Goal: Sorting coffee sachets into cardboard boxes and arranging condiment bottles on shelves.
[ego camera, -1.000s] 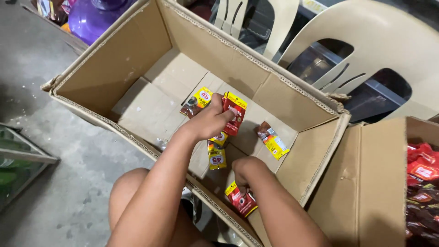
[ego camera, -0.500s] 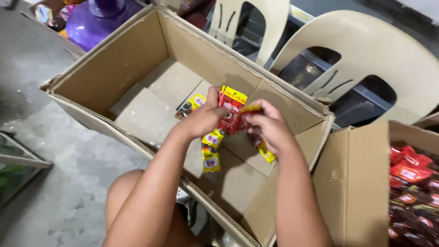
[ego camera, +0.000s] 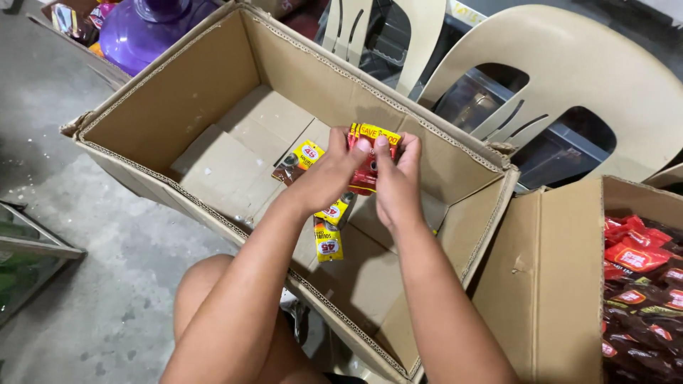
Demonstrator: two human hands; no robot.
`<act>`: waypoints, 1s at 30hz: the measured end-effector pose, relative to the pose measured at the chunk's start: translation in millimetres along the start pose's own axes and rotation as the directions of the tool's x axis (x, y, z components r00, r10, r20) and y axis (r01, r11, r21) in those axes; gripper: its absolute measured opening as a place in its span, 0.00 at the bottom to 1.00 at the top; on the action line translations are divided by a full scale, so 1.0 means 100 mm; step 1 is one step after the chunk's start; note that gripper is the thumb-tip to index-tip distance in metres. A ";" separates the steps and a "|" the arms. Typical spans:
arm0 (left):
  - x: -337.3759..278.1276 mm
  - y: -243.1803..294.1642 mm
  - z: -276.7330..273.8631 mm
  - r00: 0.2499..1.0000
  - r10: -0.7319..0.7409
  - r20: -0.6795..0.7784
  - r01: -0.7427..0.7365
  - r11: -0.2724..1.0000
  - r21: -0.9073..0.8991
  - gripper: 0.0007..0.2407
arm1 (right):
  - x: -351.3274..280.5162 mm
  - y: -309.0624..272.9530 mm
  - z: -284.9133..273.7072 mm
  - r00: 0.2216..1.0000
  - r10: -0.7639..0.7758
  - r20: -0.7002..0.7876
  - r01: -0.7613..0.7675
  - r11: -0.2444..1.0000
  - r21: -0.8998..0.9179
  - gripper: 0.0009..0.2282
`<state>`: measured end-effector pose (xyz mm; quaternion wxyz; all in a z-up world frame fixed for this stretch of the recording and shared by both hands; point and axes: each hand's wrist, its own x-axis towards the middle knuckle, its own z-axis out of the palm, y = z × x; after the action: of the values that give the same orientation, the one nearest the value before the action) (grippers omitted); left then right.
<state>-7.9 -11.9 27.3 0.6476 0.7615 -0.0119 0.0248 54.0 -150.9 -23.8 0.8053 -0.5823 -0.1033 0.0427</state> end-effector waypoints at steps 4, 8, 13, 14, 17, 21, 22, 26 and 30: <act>-0.07 0.03 0.07 1.000 0.000 0.005 -0.001 0.992 0.125 0.23 | -0.06 -0.08 0.14 0.990 0.077 -0.119 -0.069 0.995 0.072 0.13; -0.04 -0.07 0.07 0.994 0.106 -0.001 -0.106 0.992 0.070 0.24 | -0.07 -0.19 0.19 0.980 0.159 -0.119 -0.139 0.977 0.161 0.16; -0.04 -0.02 0.04 0.993 0.118 -0.025 -0.113 0.982 0.148 0.22 | -0.11 -0.23 0.24 0.971 0.238 -0.022 -0.235 0.967 0.102 0.21; 0.01 -0.09 0.03 0.992 0.124 -0.024 -0.119 0.981 0.151 0.22 | -0.12 -0.28 0.26 0.973 0.232 -0.021 -0.228 0.968 0.104 0.21; 0.07 -0.24 0.00 0.983 0.174 -0.063 -0.151 0.952 0.267 0.21 | -0.18 -0.38 0.33 0.964 0.265 0.009 -0.265 0.961 0.074 0.19; 0.05 -0.12 0.02 0.969 0.192 -0.156 -0.168 0.974 0.153 0.21 | -0.18 -0.23 0.29 0.970 0.238 0.049 -0.242 0.962 0.127 0.21; 0.04 -0.06 0.03 0.970 0.187 -0.157 -0.160 0.972 0.171 0.21 | -0.17 -0.16 0.27 0.978 0.208 0.020 -0.209 0.965 0.158 0.22; 0.01 -0.03 0.06 0.967 0.207 -0.151 -0.170 0.958 0.230 0.22 | -0.16 -0.08 0.27 0.980 0.140 -0.141 -0.148 0.988 -0.050 0.23; -0.04 0.05 0.05 0.917 0.327 -0.230 -0.248 0.917 0.314 0.21 | -0.20 -0.15 0.38 0.963 0.156 -0.221 -0.163 0.987 -0.012 0.22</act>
<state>-11.8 -17.8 30.8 0.5184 0.8235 -0.0301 0.2286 25.2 -124.7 -0.3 0.7970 -0.6017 0.0326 0.0413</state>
